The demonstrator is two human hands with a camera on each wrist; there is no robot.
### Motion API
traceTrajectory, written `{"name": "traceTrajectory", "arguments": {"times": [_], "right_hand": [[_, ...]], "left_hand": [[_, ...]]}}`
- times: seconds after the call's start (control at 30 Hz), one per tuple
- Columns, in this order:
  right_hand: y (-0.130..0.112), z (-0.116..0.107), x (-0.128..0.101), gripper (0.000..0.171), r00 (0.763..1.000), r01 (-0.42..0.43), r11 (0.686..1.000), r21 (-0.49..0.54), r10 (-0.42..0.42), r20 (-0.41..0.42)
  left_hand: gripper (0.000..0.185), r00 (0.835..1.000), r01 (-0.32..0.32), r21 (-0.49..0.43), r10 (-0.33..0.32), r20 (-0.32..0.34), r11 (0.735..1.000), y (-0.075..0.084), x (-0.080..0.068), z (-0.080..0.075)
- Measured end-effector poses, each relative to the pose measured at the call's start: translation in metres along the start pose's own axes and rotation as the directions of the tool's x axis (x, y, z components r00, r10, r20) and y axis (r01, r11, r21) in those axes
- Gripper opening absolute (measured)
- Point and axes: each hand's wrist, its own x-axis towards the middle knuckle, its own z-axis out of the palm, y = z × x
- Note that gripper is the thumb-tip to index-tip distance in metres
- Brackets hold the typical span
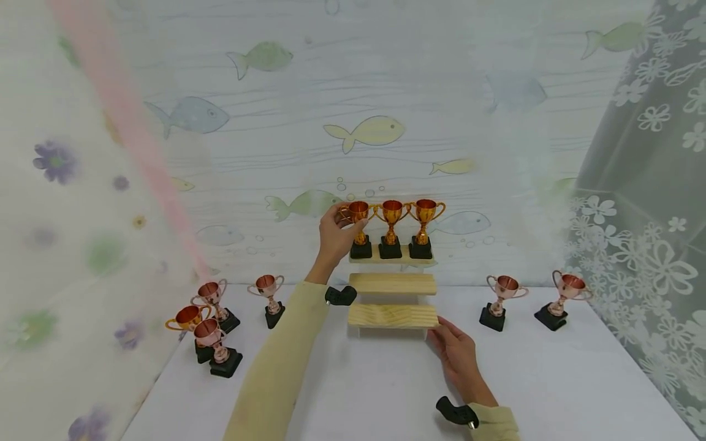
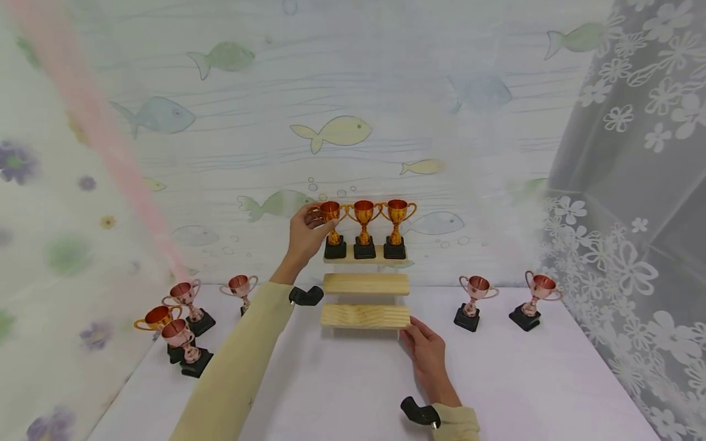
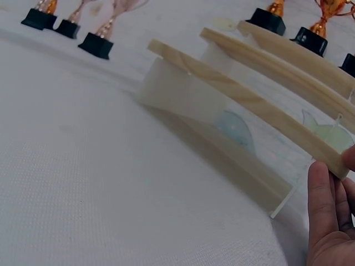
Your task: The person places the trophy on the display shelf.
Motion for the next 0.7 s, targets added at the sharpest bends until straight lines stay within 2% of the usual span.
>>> {"name": "traceTrajectory", "arguments": {"times": [0.27,0.7], "right_hand": [[0.0041,0.0001,0.0034,0.048,1.0,0.021,0.999,0.041,-0.021,-0.009],[0.0063,-0.0036,0.0072,0.05,1.0,0.0,1.0,0.023,0.0,-0.012]], "left_hand": [[0.053,0.999,0.029,-0.006,-0.029,0.022,1.0,0.0017,0.0023,0.0001],[0.052,0.997,0.053,-0.012,-0.053,0.049,0.999,0.0004,0.0046,0.0019]]}}
